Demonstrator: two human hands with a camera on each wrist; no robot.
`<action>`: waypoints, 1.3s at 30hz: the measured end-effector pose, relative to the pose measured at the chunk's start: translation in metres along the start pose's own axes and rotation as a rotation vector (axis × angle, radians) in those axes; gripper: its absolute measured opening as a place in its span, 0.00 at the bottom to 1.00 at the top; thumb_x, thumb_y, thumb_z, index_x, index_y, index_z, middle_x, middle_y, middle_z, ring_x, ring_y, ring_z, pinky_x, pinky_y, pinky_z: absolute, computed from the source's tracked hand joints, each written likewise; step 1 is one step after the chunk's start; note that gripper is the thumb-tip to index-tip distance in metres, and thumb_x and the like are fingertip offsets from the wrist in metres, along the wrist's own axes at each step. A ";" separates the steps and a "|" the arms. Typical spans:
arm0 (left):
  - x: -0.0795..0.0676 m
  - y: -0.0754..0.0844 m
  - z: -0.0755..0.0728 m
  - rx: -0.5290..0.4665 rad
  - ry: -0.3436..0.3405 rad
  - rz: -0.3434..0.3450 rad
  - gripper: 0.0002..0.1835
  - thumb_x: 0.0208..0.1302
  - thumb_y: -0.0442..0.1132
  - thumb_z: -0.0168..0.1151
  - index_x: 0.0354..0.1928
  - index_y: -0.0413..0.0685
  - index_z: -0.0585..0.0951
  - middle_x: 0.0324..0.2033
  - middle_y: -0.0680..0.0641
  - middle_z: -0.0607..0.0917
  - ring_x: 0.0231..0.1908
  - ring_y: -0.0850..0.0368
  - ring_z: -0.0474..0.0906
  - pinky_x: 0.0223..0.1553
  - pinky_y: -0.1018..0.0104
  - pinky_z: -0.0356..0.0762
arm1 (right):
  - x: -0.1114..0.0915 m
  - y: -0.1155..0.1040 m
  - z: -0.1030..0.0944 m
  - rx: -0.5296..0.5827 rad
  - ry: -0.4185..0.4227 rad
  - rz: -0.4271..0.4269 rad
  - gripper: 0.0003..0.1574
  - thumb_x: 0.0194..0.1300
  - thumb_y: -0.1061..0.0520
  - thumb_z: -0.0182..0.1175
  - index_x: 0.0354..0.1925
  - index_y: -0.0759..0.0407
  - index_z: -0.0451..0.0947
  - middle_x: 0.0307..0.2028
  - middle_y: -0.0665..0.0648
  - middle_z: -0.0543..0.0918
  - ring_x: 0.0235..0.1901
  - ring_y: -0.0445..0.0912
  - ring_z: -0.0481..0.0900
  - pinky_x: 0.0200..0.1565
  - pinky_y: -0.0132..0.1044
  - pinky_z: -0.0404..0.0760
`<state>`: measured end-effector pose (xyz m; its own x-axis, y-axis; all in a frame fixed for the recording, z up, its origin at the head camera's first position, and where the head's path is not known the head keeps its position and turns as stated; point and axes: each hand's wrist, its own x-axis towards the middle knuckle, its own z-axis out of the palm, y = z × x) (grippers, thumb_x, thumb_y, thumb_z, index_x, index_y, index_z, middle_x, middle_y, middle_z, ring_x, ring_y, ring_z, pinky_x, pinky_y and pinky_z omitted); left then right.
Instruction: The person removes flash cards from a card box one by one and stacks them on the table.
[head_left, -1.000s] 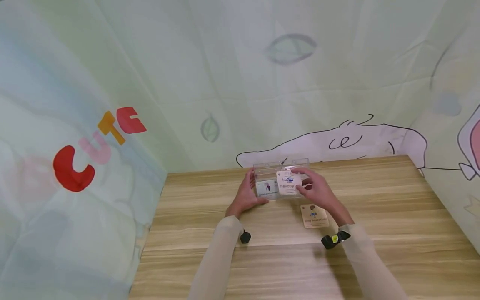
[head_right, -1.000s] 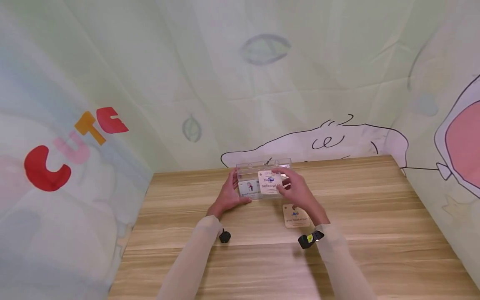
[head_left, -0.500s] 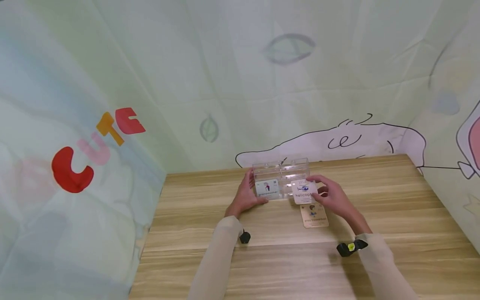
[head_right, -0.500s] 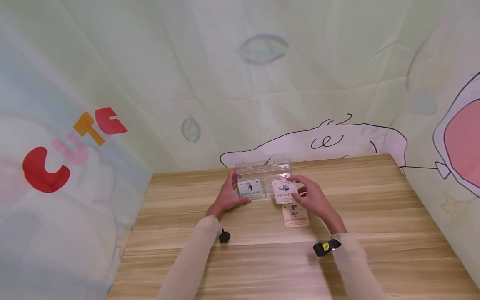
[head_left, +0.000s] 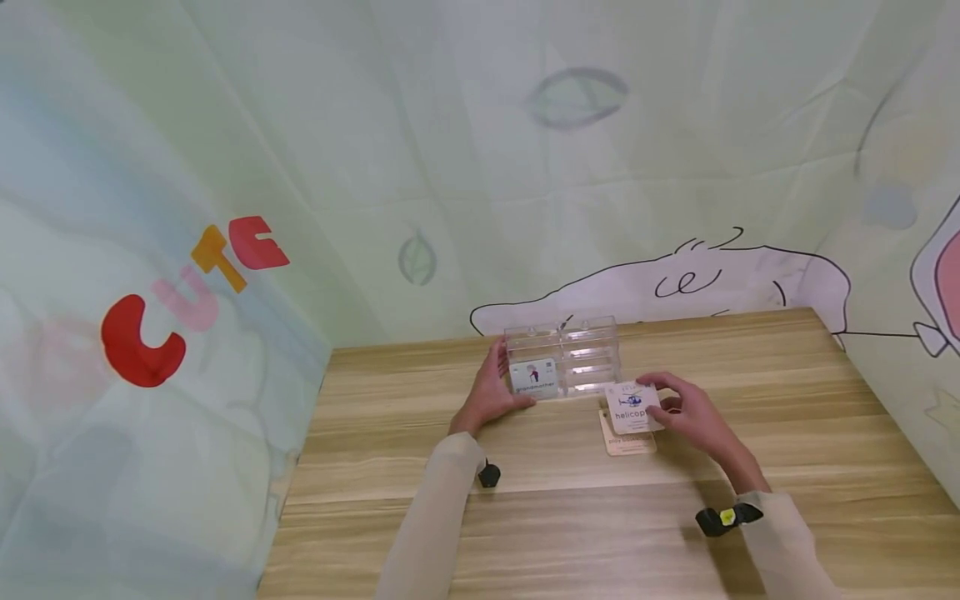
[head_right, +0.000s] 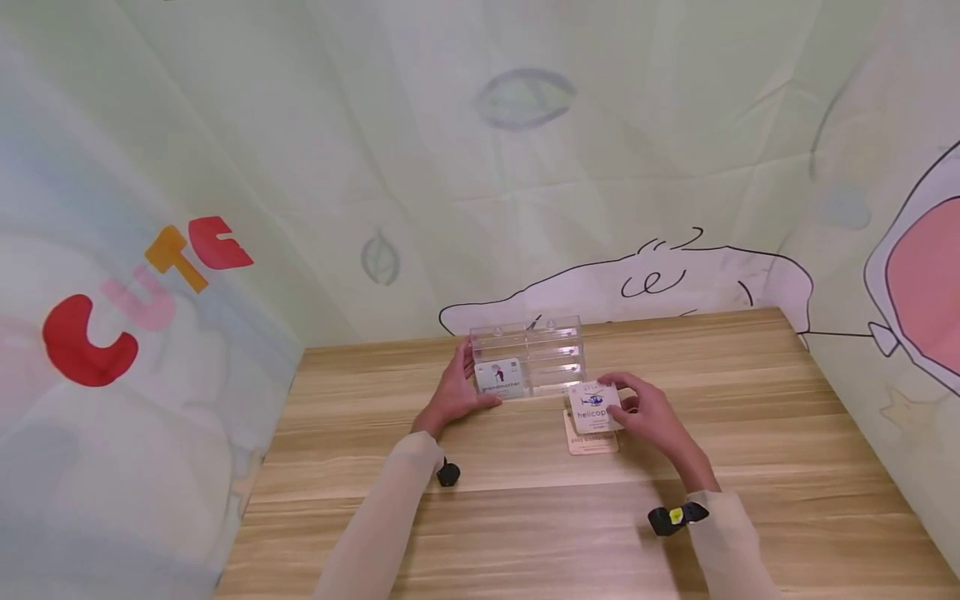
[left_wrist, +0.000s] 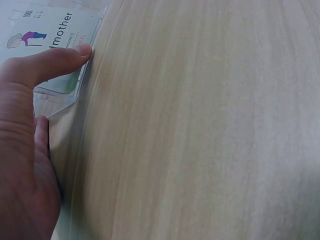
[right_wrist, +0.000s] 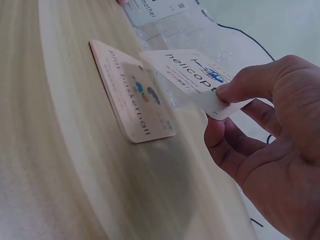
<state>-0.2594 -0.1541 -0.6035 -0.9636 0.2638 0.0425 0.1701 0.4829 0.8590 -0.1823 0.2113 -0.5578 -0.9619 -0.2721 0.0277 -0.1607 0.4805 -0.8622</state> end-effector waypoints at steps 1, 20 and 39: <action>0.000 0.000 0.000 -0.001 -0.001 0.002 0.70 0.43 0.37 0.88 0.82 0.50 0.47 0.76 0.39 0.63 0.74 0.46 0.63 0.74 0.62 0.63 | -0.002 0.002 0.000 0.002 -0.003 0.007 0.28 0.67 0.69 0.65 0.64 0.60 0.76 0.59 0.65 0.78 0.50 0.57 0.79 0.50 0.36 0.85; 0.001 -0.001 0.001 -0.008 0.002 -0.004 0.70 0.42 0.37 0.88 0.82 0.51 0.47 0.76 0.40 0.64 0.74 0.47 0.63 0.74 0.63 0.63 | -0.012 0.016 0.019 -0.018 -0.048 0.043 0.27 0.66 0.70 0.66 0.62 0.65 0.76 0.55 0.65 0.80 0.54 0.61 0.81 0.55 0.58 0.85; -0.002 0.001 0.000 -0.004 -0.001 -0.019 0.71 0.43 0.39 0.88 0.82 0.54 0.46 0.77 0.41 0.62 0.75 0.47 0.62 0.74 0.62 0.63 | -0.008 0.014 0.025 -0.219 -0.041 -0.017 0.25 0.62 0.67 0.71 0.58 0.66 0.80 0.37 0.56 0.78 0.33 0.47 0.73 0.31 0.33 0.76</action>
<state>-0.2576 -0.1539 -0.6030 -0.9665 0.2555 0.0259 0.1511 0.4840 0.8619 -0.1715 0.1994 -0.5833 -0.9495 -0.3133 0.0168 -0.2254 0.6440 -0.7310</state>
